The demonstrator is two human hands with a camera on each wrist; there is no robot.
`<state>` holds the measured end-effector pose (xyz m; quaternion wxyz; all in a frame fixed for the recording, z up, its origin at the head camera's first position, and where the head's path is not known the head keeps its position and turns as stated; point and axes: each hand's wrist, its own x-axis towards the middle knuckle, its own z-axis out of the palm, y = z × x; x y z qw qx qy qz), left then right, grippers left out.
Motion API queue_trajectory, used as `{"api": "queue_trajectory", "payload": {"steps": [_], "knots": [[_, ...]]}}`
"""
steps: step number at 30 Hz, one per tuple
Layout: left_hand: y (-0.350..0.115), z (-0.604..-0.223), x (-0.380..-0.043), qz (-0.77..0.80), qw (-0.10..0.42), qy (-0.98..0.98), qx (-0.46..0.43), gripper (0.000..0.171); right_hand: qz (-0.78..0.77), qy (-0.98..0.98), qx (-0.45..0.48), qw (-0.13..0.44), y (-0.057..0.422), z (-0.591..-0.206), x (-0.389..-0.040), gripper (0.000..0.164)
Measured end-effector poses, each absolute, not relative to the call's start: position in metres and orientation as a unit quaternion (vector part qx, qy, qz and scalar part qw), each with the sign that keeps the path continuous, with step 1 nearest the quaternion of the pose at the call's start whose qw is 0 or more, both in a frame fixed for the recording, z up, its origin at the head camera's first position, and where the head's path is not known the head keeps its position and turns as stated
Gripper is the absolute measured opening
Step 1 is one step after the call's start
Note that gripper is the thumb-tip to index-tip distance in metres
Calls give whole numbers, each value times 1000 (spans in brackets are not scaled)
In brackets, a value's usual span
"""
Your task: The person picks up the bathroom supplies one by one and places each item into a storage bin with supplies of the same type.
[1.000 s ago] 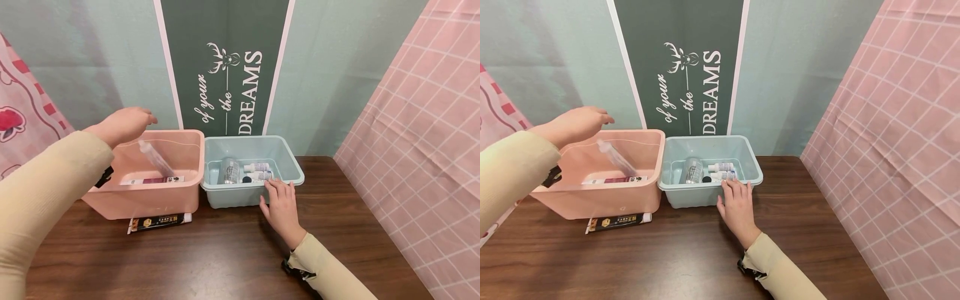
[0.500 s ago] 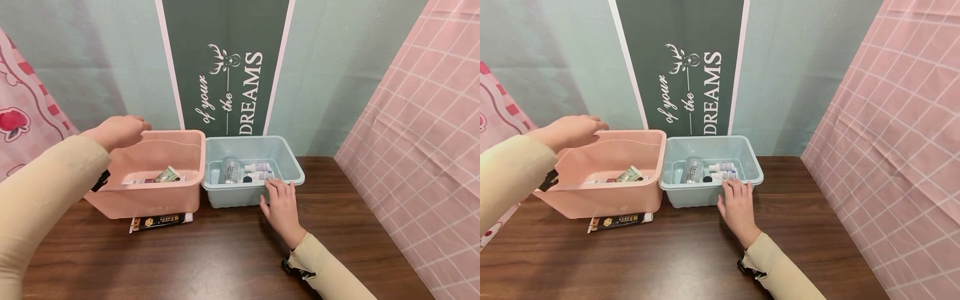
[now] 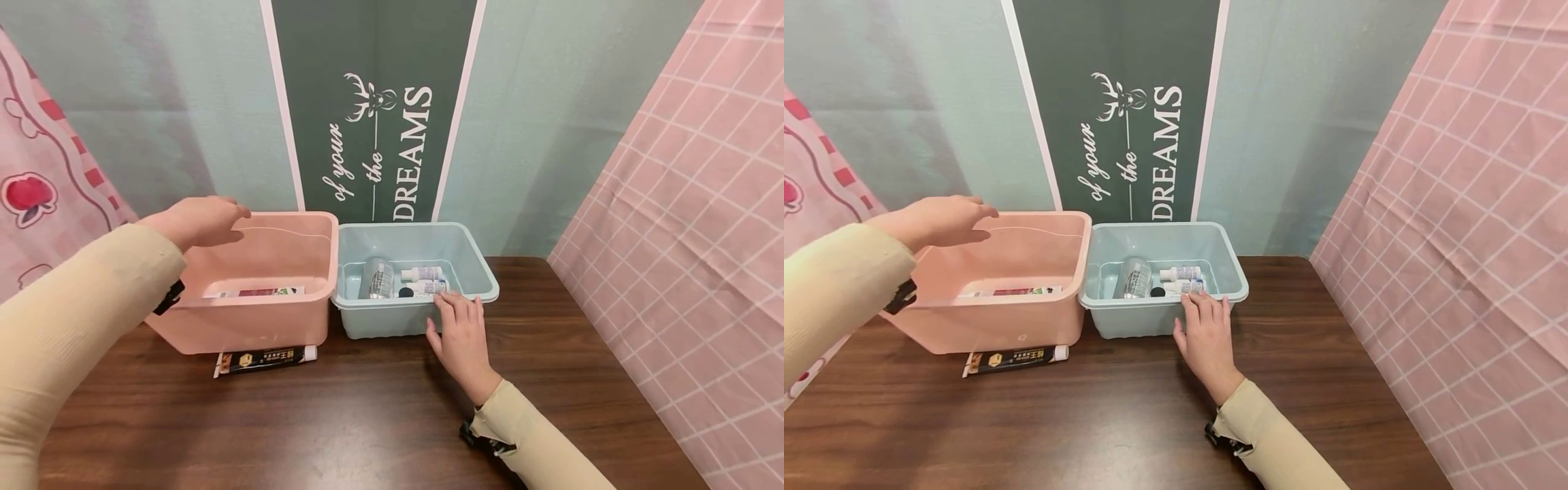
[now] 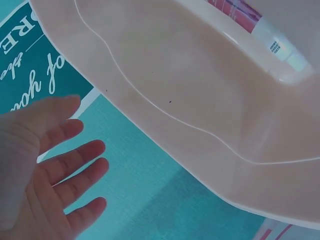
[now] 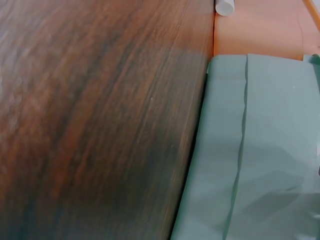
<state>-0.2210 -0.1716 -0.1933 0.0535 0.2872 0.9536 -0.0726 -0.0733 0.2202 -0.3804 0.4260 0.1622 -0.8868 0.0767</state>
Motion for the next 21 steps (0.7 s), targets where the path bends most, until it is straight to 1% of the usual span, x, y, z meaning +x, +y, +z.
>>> {"api": "queue_trajectory", "payload": {"steps": [3, 9, 15, 21], "knots": [[-170, -195, -219, -68, 65, 955, 280, 47, 77, -888, 162, 424, 221, -381, -74, 40], [-171, -201, -217, -64, 69, 957, 275, 49, 79, -889, 159, 423, 220, -383, -73, 40], [-171, -203, -211, -58, 79, 963, 250, 54, 81, -886, 160, 427, 220, -384, -72, 41], [-174, -204, -204, -62, 73, 968, 230, 57, 82, -888, 161, 422, 220, -383, -74, 40]]}}
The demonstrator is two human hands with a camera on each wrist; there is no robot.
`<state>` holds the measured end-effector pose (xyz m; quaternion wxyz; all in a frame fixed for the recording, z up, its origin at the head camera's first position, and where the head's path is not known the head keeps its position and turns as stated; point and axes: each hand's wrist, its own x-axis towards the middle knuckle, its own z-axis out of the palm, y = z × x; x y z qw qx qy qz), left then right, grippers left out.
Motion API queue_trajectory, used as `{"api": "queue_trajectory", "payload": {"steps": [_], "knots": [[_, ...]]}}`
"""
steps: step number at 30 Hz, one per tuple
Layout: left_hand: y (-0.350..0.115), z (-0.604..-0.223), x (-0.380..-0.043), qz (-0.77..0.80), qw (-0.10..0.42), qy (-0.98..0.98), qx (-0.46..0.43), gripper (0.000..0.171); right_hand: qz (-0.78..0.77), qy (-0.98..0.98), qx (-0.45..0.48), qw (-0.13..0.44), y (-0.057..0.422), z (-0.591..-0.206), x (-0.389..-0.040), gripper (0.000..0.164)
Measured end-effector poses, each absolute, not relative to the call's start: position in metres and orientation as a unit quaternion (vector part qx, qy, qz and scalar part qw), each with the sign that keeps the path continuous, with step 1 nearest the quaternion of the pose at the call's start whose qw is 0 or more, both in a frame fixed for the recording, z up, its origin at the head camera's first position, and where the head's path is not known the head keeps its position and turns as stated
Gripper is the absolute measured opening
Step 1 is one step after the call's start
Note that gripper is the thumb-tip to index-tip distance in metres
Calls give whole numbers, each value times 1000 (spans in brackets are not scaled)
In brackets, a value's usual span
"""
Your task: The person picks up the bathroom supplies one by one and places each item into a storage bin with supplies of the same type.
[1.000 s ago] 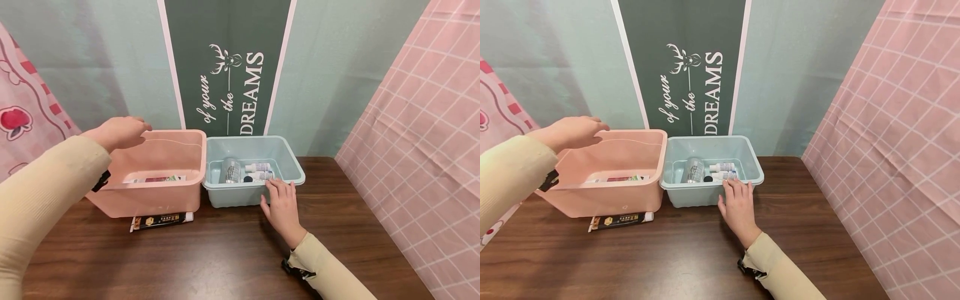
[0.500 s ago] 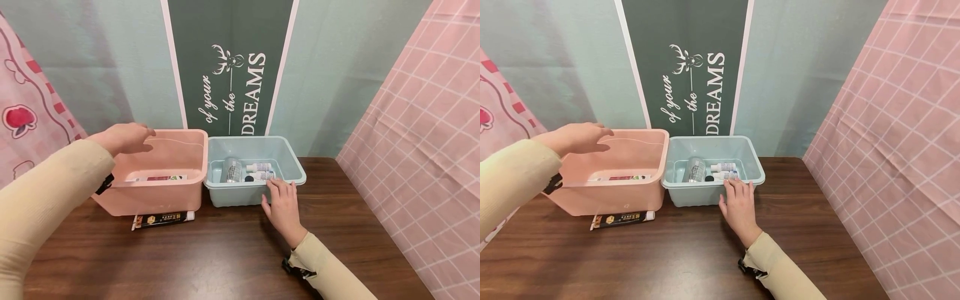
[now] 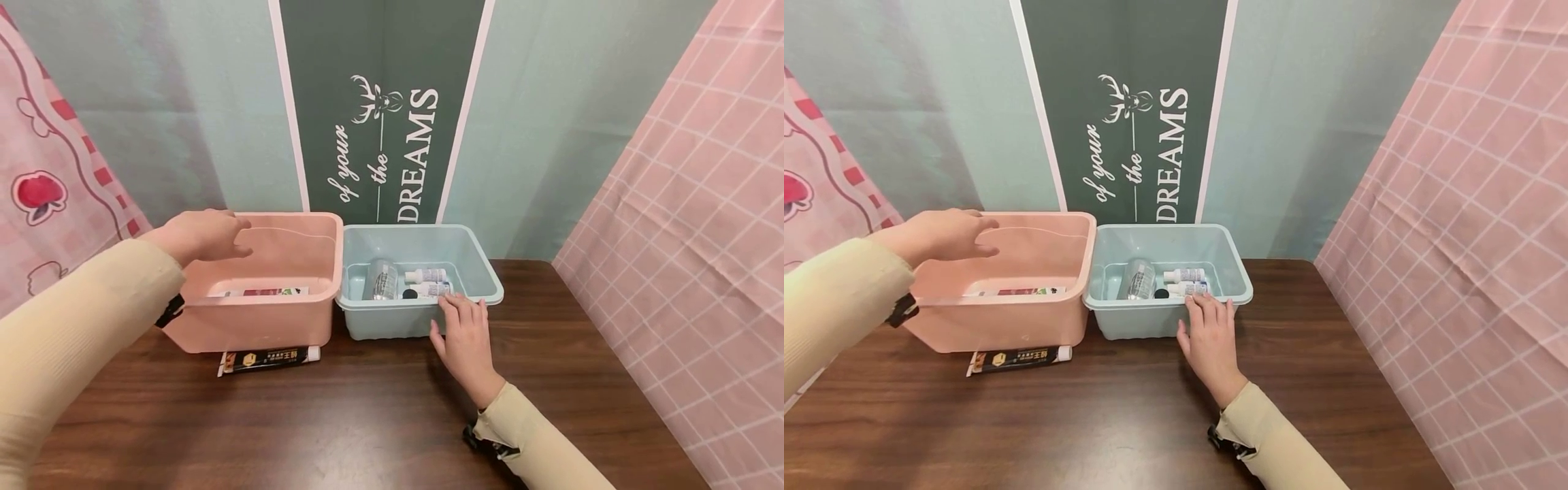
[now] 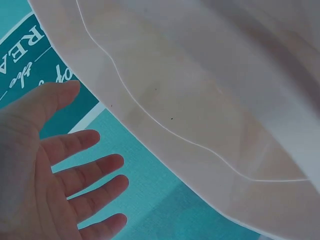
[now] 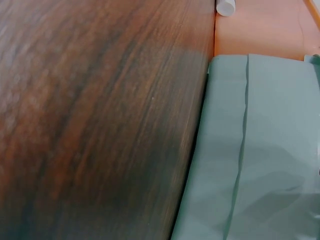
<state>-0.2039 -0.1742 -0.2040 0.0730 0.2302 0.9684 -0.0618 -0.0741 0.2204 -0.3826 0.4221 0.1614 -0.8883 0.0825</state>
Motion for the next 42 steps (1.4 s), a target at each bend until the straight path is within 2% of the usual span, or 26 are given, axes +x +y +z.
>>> {"api": "queue_trajectory", "payload": {"steps": [6, 15, 27, 42], "knots": [[-179, -207, -200, -72, 53, 965, 245, 59, 85, -890, 160, 419, 219, -383, -75, 40], [-178, -205, -185, -114, 19, 953, 280, 54, 85, -890, 161, 418, 219, -380, -76, 41], [-172, -205, -173, -95, -13, 947, 306, 46, 83, -886, 160, 426, 222, -381, -78, 40], [-173, -207, -154, -79, -20, 945, 315, 50, 90, -890, 157, 418, 220, -383, -76, 40]]}}
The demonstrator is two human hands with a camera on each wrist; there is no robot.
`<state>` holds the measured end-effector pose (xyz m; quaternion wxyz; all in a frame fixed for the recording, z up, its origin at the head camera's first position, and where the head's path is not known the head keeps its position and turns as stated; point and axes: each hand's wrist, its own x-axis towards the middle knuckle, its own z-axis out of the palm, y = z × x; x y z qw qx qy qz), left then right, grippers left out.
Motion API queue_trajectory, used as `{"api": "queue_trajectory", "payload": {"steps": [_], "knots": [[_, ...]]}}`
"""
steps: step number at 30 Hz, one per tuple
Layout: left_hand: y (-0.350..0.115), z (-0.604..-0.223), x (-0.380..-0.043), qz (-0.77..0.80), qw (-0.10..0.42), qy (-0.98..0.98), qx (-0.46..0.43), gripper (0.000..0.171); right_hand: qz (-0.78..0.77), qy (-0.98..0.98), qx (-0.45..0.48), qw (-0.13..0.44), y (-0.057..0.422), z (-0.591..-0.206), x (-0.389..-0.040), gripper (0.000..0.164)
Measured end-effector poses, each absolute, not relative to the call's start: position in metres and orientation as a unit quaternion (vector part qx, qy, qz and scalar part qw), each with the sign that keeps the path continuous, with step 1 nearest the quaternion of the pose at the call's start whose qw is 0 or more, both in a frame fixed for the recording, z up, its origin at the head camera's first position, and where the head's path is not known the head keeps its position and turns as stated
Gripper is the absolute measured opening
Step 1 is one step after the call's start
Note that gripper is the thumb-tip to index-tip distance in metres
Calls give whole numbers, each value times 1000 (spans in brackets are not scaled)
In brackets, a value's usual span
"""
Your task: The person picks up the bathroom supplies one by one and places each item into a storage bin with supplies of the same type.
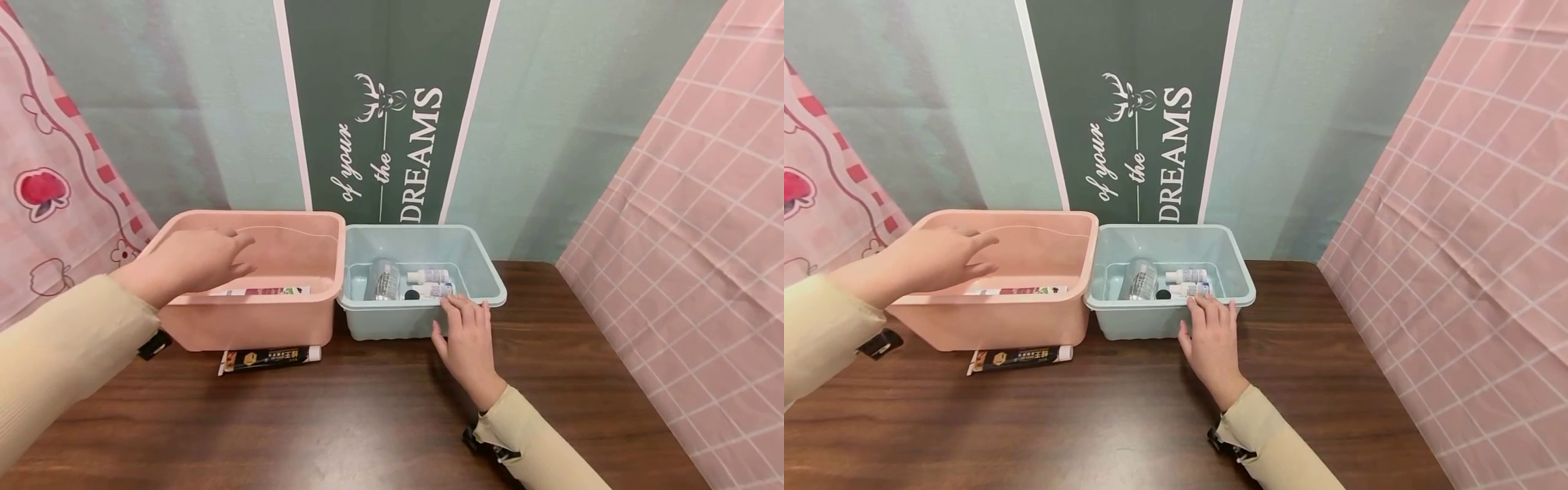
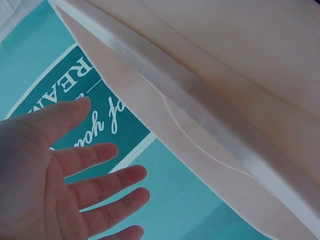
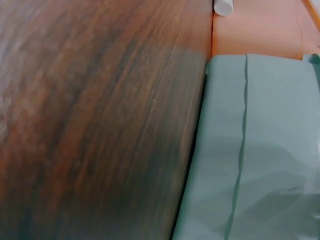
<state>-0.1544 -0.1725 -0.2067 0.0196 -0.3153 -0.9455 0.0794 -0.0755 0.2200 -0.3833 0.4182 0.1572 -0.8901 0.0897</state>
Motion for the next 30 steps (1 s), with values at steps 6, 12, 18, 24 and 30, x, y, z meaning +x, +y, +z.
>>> {"api": "queue_trajectory", "payload": {"steps": [6, 12, 18, 24, 30], "knots": [[-175, -204, -148, 72, 41, -948, -308, 51, 89, -887, 162, 422, 220, -381, -77, 40], [-178, -204, -143, 65, 67, -941, -324, 47, 90, -885, 160, 427, 221, -382, -76, 39], [-180, -204, -137, 63, 72, -939, -329, 39, 94, -885, 162, 427, 220, -383, -77, 40], [-181, -205, -135, 58, 70, -939, -331, 39, 92, -887, 159, 423, 221, -383, -77, 39], [-185, -206, -127, 55, 71, -939, -332, 46, 96, -885, 159, 427, 220, -383, -77, 40]]}}
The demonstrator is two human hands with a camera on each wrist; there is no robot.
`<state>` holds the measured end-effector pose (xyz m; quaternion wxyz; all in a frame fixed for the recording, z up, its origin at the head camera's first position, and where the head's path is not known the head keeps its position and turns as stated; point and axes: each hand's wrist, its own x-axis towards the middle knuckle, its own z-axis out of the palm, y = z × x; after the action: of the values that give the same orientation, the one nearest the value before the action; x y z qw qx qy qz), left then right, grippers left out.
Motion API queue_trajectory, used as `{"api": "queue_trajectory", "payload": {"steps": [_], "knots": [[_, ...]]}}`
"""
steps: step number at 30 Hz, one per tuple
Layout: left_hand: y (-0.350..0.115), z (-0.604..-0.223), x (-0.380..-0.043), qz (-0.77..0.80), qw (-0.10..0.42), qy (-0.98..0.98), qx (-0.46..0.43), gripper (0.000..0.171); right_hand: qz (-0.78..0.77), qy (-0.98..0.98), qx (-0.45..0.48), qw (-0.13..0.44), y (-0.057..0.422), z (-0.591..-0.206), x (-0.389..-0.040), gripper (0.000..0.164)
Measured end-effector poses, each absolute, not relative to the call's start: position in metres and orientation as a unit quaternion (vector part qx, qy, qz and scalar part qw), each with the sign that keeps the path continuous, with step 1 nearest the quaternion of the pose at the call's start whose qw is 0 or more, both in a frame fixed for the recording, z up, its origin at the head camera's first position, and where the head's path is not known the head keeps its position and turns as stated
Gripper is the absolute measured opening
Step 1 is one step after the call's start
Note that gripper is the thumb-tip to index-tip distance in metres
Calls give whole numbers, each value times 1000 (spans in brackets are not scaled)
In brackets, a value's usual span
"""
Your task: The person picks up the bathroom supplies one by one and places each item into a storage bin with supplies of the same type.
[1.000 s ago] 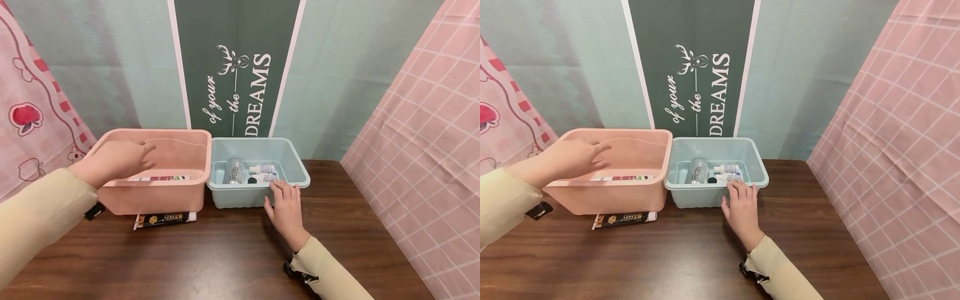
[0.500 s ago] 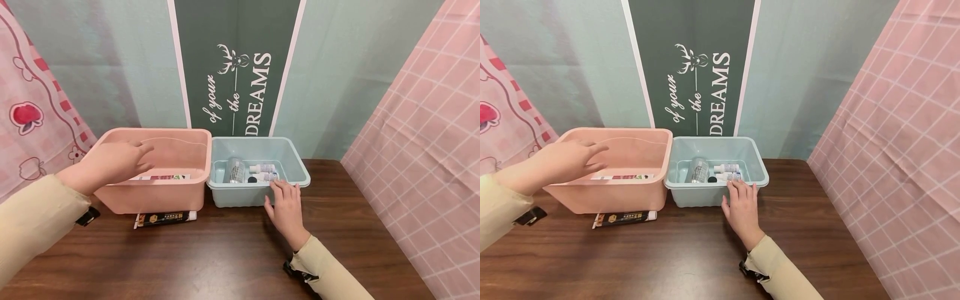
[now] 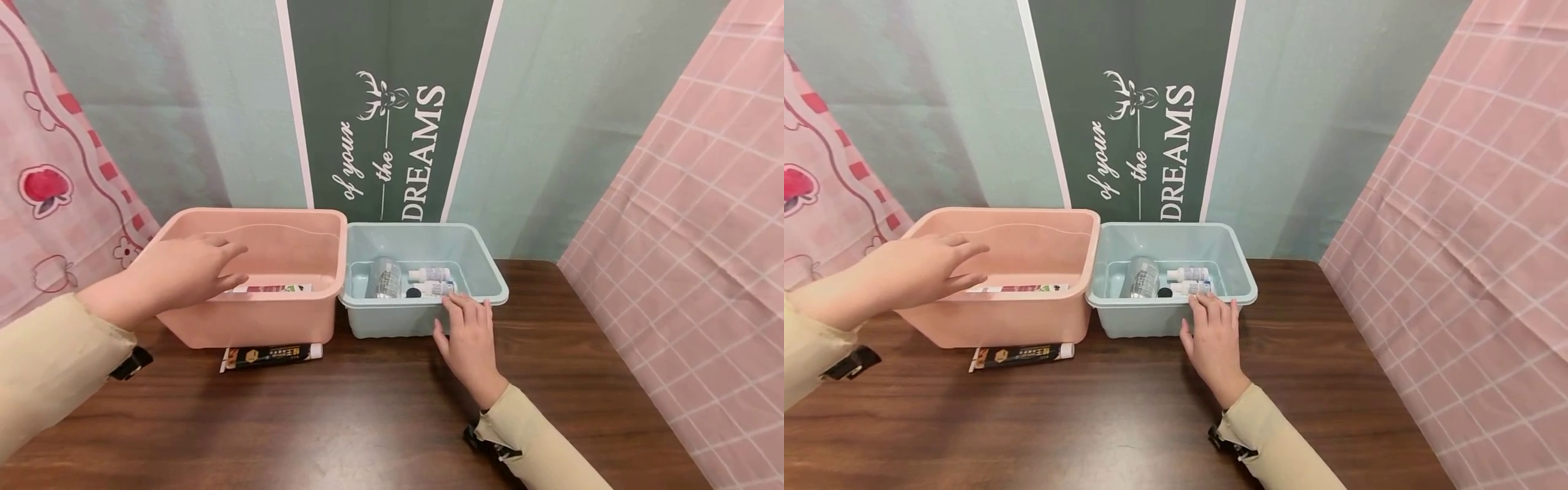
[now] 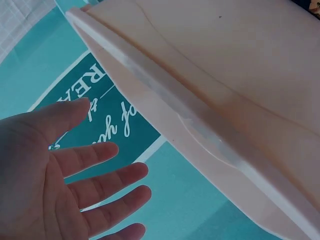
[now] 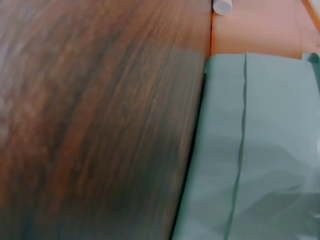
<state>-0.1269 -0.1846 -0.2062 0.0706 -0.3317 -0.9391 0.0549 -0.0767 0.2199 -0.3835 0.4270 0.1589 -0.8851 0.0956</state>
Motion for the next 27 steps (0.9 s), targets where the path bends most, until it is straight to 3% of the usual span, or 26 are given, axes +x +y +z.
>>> {"api": "queue_trajectory", "payload": {"steps": [27], "knots": [[-178, -210, -96, 21, 110, -931, -348, 43, 94, -885, 163, 425, 221, -382, -76, 40]]}}
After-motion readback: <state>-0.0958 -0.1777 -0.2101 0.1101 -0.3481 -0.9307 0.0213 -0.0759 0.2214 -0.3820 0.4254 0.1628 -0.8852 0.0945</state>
